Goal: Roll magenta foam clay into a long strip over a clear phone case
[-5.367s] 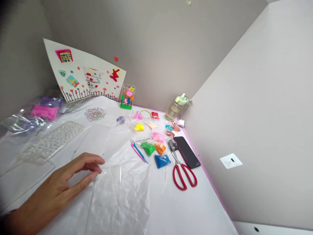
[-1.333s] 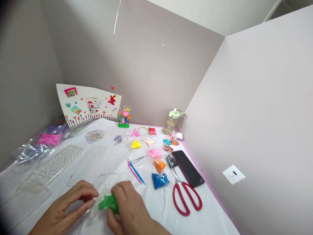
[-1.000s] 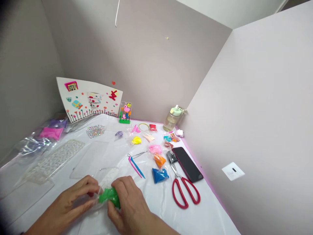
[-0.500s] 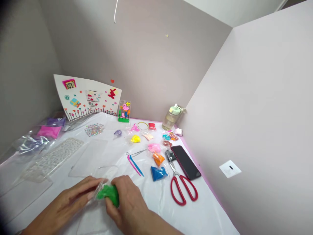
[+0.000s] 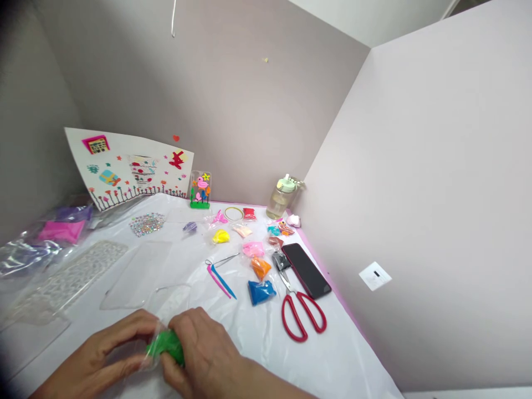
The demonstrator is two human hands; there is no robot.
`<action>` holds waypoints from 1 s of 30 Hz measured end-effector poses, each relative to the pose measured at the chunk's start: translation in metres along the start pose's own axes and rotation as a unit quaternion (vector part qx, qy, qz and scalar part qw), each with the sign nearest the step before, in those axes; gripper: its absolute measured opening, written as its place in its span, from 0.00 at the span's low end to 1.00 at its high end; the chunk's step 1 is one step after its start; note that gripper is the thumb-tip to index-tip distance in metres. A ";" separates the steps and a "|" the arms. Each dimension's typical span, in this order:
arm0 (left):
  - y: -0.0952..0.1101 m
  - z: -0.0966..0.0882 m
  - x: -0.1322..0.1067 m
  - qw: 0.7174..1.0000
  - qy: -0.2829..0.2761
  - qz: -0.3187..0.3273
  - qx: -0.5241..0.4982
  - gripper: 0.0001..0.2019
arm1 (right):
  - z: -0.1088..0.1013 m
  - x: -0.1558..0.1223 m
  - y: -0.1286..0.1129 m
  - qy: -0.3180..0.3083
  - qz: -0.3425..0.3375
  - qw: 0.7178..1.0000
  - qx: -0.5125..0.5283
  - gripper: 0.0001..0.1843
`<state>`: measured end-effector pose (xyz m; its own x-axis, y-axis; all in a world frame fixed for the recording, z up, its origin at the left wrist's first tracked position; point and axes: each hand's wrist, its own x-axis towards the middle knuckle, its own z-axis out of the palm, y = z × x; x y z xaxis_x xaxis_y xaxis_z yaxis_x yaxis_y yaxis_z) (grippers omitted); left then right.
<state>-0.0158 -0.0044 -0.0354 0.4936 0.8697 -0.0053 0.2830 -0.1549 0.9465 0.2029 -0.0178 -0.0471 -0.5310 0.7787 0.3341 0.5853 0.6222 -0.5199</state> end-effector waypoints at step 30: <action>-0.001 0.005 -0.001 0.994 0.050 0.050 0.085 0.07 | -0.002 0.003 0.006 -0.039 0.078 0.994 0.059 0.16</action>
<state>-0.0128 -0.0074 -0.0377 0.4442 0.8870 0.1260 0.3760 -0.3122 0.8724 0.2066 -0.0117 -0.0479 -0.4880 0.8536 0.1824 0.5914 0.4770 -0.6501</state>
